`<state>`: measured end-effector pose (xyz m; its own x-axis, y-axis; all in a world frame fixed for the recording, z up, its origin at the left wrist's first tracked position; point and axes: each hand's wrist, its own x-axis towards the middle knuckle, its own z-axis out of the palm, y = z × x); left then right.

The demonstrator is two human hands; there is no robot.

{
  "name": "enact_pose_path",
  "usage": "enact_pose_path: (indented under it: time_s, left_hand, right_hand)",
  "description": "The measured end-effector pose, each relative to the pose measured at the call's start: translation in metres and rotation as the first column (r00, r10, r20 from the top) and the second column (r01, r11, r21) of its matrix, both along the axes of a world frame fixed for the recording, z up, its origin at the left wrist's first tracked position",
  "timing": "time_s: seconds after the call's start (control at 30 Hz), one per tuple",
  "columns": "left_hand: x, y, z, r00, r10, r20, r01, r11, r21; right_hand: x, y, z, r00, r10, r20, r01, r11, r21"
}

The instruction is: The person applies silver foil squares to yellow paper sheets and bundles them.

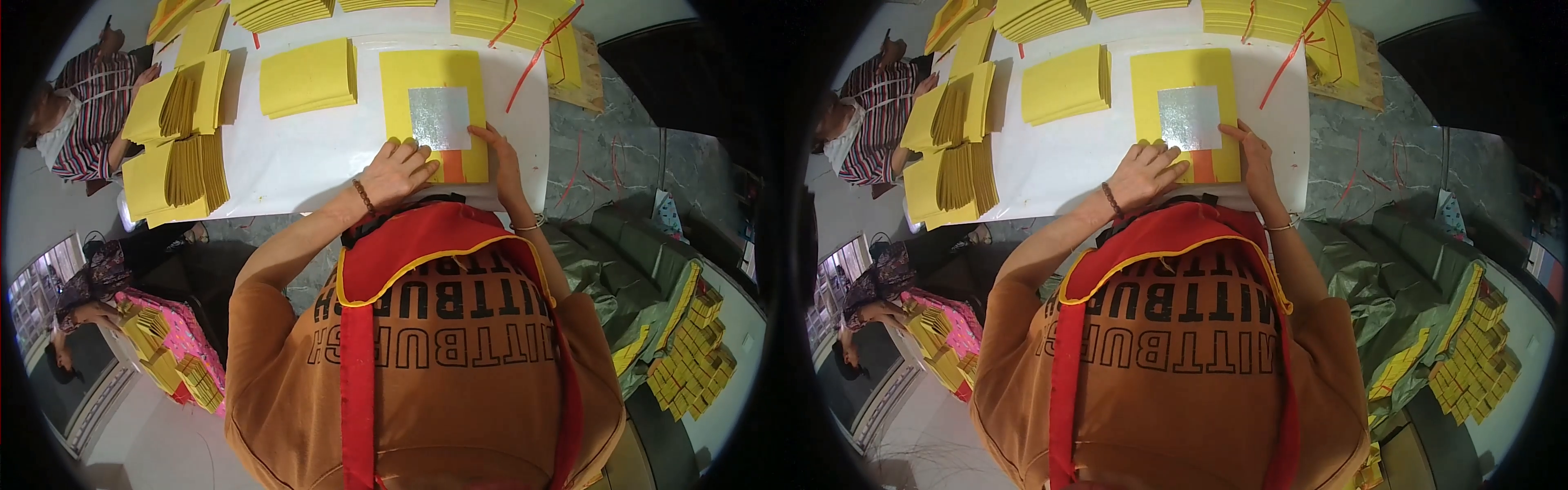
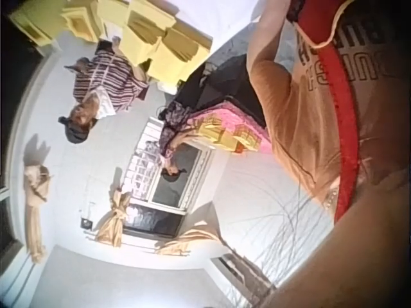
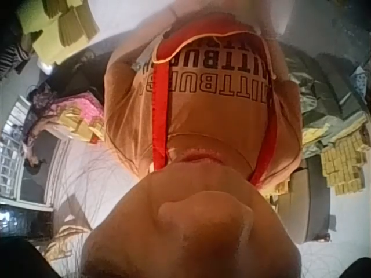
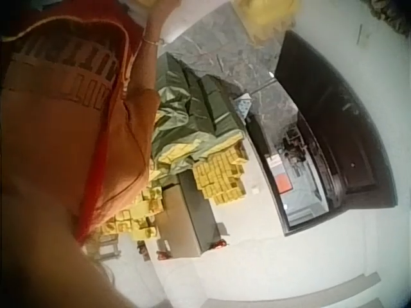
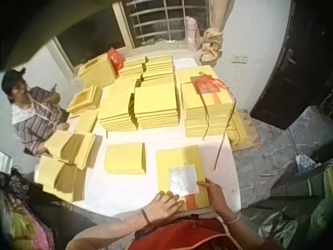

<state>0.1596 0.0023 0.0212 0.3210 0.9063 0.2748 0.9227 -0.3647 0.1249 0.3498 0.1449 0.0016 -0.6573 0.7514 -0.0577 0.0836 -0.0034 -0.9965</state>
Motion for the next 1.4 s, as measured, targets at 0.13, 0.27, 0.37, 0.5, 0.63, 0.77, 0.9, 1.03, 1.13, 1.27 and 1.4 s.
enact_pose_path:
  time_s: [0.13,0.27,0.37,0.5,0.63,0.77,0.9,1.03,1.13,1.27,1.4]
  left_hand:
    - [-0.001,-0.001,-0.002,1.000,0.004,0.024,-0.003,0.997,-0.072]
    - [0.004,-0.002,0.001,0.999,0.043,0.027,-0.041,0.996,-0.074]
    - [0.004,-0.001,0.004,0.997,0.043,0.060,-0.040,0.997,-0.064]
    - [0.000,0.000,0.000,1.000,0.003,0.022,-0.003,1.000,0.000]
    - [0.002,-0.002,0.000,1.000,0.006,-0.005,-0.006,0.999,-0.044]
    - [0.013,-0.005,0.000,0.998,0.060,-0.014,-0.061,0.996,-0.058]
    - [0.019,-0.003,0.003,0.991,0.087,-0.100,-0.094,0.993,-0.074]
    - [0.000,0.009,0.012,0.995,0.054,0.085,-0.050,0.997,-0.050]
    - [-0.015,0.022,0.015,0.858,0.260,0.443,-0.116,0.938,-0.326]
    - [-0.020,0.028,0.012,0.779,0.278,0.562,-0.135,0.950,-0.283]
    - [-0.021,0.030,0.008,0.670,0.426,0.609,-0.210,0.895,-0.394]
  right_hand:
    - [0.002,0.003,-0.005,0.999,0.027,0.030,-0.029,0.998,0.056]
    - [0.002,0.001,-0.002,1.000,0.019,0.025,-0.019,0.999,0.032]
    - [0.002,0.002,-0.003,0.999,0.029,0.030,-0.030,0.999,0.026]
    - [0.002,0.002,-0.004,1.000,0.012,0.011,-0.012,1.000,0.000]
    - [0.001,0.002,-0.001,1.000,0.019,0.006,-0.019,1.000,-0.004]
    - [0.003,0.004,-0.004,0.998,0.032,0.045,-0.035,0.997,0.074]
    - [0.001,0.002,-0.002,0.999,0.021,0.029,-0.022,0.999,0.041]
    - [0.002,0.003,-0.002,0.999,0.034,0.008,-0.034,0.999,0.017]
    - [0.001,0.001,-0.001,1.000,0.018,0.023,-0.017,0.998,-0.053]
    - [0.002,0.003,-0.003,1.000,0.005,0.022,-0.004,1.000,-0.024]
    - [0.001,0.002,-0.010,0.998,-0.043,0.040,0.047,0.995,-0.092]
